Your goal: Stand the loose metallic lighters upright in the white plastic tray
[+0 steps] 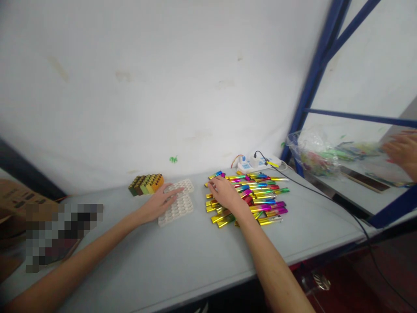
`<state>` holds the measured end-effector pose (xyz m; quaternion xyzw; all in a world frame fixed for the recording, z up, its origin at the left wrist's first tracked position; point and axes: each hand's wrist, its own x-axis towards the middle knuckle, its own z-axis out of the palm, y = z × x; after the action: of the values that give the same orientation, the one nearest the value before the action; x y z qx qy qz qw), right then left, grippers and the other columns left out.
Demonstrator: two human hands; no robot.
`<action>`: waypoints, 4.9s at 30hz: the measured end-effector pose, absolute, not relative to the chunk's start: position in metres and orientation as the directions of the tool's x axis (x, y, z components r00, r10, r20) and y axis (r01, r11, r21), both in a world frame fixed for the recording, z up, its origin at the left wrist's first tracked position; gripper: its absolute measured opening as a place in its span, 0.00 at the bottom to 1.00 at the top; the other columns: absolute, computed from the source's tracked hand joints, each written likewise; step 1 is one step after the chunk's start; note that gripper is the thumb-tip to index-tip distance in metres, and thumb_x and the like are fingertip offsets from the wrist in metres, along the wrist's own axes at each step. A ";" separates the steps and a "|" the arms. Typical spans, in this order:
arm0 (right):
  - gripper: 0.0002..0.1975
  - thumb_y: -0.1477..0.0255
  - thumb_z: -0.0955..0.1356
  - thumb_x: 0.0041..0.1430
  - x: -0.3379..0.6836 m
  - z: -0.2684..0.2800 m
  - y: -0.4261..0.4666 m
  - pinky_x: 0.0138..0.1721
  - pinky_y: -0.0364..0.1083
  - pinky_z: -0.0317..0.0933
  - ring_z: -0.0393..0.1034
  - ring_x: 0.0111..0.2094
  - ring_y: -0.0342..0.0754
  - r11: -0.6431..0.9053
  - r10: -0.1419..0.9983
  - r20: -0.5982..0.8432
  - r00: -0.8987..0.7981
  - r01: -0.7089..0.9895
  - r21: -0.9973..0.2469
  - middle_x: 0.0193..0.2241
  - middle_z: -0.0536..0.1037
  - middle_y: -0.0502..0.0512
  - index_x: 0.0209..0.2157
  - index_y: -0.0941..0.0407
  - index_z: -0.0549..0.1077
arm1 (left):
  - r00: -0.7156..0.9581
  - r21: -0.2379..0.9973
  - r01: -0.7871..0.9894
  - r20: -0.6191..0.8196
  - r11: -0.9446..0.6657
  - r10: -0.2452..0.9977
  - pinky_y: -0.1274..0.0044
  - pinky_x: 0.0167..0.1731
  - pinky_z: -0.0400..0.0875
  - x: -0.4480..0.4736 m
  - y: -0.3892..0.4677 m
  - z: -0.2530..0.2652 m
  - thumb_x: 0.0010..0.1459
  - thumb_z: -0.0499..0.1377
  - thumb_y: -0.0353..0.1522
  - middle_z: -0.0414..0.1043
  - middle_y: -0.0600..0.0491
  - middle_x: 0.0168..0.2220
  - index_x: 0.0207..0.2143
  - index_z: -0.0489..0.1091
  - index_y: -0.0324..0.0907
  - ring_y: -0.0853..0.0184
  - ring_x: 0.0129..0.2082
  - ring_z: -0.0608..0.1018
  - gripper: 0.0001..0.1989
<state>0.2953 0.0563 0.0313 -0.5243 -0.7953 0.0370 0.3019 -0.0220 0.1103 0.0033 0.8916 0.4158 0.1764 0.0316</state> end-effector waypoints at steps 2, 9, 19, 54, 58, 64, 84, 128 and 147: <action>0.12 0.73 0.64 0.74 0.294 0.034 0.055 0.54 0.50 0.65 0.76 0.50 0.54 0.449 0.860 0.428 -0.277 0.809 -0.379 0.47 0.83 0.64 0.48 0.60 0.79 | 0.596 0.206 0.730 0.273 -0.652 0.755 0.56 0.66 0.64 -0.027 0.106 0.001 0.75 0.46 0.42 0.64 0.43 0.64 0.65 0.71 0.51 0.51 0.64 0.69 0.24; 0.11 0.73 0.64 0.74 0.290 0.038 0.049 0.51 0.50 0.65 0.76 0.47 0.54 0.478 0.858 0.393 -0.330 0.792 -0.381 0.45 0.83 0.63 0.46 0.60 0.79 | 0.620 0.195 0.711 0.282 -0.676 0.732 0.53 0.70 0.57 -0.028 0.088 0.003 0.76 0.42 0.46 0.62 0.44 0.68 0.64 0.71 0.49 0.51 0.70 0.63 0.26; 0.11 0.73 0.65 0.74 0.287 0.042 0.047 0.44 0.47 0.63 0.76 0.41 0.52 0.486 0.858 0.378 -0.348 0.788 -0.378 0.39 0.83 0.61 0.41 0.60 0.79 | 0.613 0.247 0.699 0.276 -0.671 0.740 0.59 0.66 0.65 -0.024 0.073 0.009 0.74 0.46 0.51 0.69 0.43 0.63 0.56 0.75 0.47 0.53 0.64 0.72 0.26; 0.09 0.74 0.66 0.71 0.303 0.021 0.058 0.51 0.52 0.68 0.77 0.46 0.54 0.499 0.850 0.395 -0.348 0.772 -0.393 0.44 0.83 0.62 0.43 0.58 0.80 | 0.657 0.307 0.607 0.326 -0.733 0.680 0.59 0.65 0.67 -0.019 0.100 -0.003 0.71 0.49 0.55 0.71 0.44 0.62 0.52 0.79 0.48 0.54 0.62 0.74 0.28; 0.09 0.74 0.70 0.68 0.313 0.019 0.060 0.57 0.54 0.67 0.76 0.52 0.54 0.581 0.812 0.365 -0.456 0.697 -0.422 0.49 0.83 0.61 0.47 0.55 0.80 | 0.641 0.317 0.610 0.341 -0.726 0.688 0.59 0.65 0.68 -0.019 0.099 -0.007 0.72 0.49 0.54 0.71 0.44 0.62 0.52 0.79 0.48 0.53 0.62 0.74 0.27; 0.09 0.74 0.69 0.68 0.318 0.021 0.059 0.58 0.54 0.67 0.75 0.54 0.55 0.570 0.822 0.306 -0.480 0.705 -0.423 0.49 0.82 0.61 0.47 0.56 0.81 | 0.612 0.357 0.612 0.353 -0.706 0.708 0.59 0.65 0.68 -0.018 0.095 -0.008 0.71 0.51 0.52 0.72 0.44 0.62 0.53 0.80 0.48 0.54 0.61 0.75 0.25; 0.19 0.61 0.59 0.76 0.286 0.011 0.062 0.52 0.53 0.70 0.79 0.49 0.55 0.488 0.853 0.480 -0.205 0.641 -0.592 0.49 0.83 0.60 0.59 0.53 0.74 | 0.492 0.467 0.620 0.394 -0.630 0.776 0.59 0.64 0.70 -0.009 0.075 -0.012 0.66 0.63 0.41 0.75 0.45 0.60 0.56 0.77 0.47 0.53 0.59 0.77 0.19; 0.13 0.58 0.70 0.68 0.178 0.067 0.083 0.30 0.42 0.68 0.78 0.23 0.45 0.492 0.870 0.387 -0.307 0.478 -0.727 0.21 0.80 0.47 0.39 0.54 0.72 | 0.643 0.371 0.559 0.371 -0.742 0.670 0.52 0.70 0.57 -0.052 0.015 -0.002 0.56 0.71 0.46 0.50 0.39 0.74 0.71 0.58 0.47 0.44 0.74 0.55 0.46; 0.15 0.59 0.75 0.63 0.183 0.011 0.092 0.39 0.46 0.69 0.78 0.35 0.50 0.546 0.832 0.450 -0.325 0.622 -0.561 0.33 0.83 0.58 0.35 0.57 0.78 | 0.705 0.330 0.554 0.301 -0.764 0.642 0.53 0.69 0.63 -0.027 0.011 0.010 0.58 0.69 0.46 0.66 0.40 0.67 0.65 0.68 0.43 0.45 0.72 0.61 0.36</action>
<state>0.1827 0.0923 0.0113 -0.4538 -0.8010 0.1447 0.3627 -0.0273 0.0114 0.0103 0.9171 0.3261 0.2023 0.1080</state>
